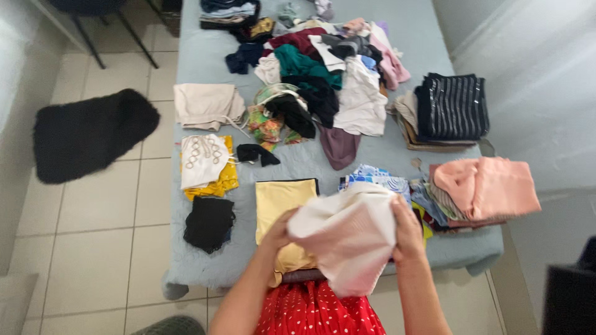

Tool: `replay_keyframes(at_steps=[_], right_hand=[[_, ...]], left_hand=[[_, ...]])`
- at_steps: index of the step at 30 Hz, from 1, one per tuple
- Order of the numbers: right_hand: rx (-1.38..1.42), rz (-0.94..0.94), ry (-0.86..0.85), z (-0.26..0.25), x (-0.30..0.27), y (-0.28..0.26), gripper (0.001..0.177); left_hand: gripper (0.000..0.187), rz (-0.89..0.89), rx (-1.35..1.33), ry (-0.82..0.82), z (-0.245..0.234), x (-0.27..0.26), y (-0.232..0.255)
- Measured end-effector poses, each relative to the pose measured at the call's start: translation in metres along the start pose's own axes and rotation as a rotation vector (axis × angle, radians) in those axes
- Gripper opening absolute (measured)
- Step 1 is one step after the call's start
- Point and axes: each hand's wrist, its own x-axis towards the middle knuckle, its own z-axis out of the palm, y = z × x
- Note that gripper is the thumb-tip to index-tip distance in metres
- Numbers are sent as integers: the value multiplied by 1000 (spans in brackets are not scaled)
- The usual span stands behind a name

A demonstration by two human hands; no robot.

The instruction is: The person folds various garments including shirts, pants, and underwear on a bed. They pick up each item, smooth it out, fold it neatly, and place it into organized stacks on the bed.

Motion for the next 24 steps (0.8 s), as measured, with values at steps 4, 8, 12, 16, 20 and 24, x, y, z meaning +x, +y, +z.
replay_keyframes(at_steps=[4,8,12,16,20,24], right_hand=[[16,-88,89,-38,-11,10,24],[-504,-423,159,-67,-12,29,22],[-643,-432,173,-82,-8,29,24],[-715,-468,270,-74,6,5,26],[-901,-388,383,-55,20,-23,26],[-590,-291,175,-48,38,-53,26]], left_hand=[[73,-99,-167,-107,16,-42,26],[68,-151,70,109,33,-51,42],[59,99,592,187,40,-66,95],[55,132,1167,165,68,-58,154],[47,171,1694,300,97,-47,193],[49,420,1310,275,119,-25,213]])
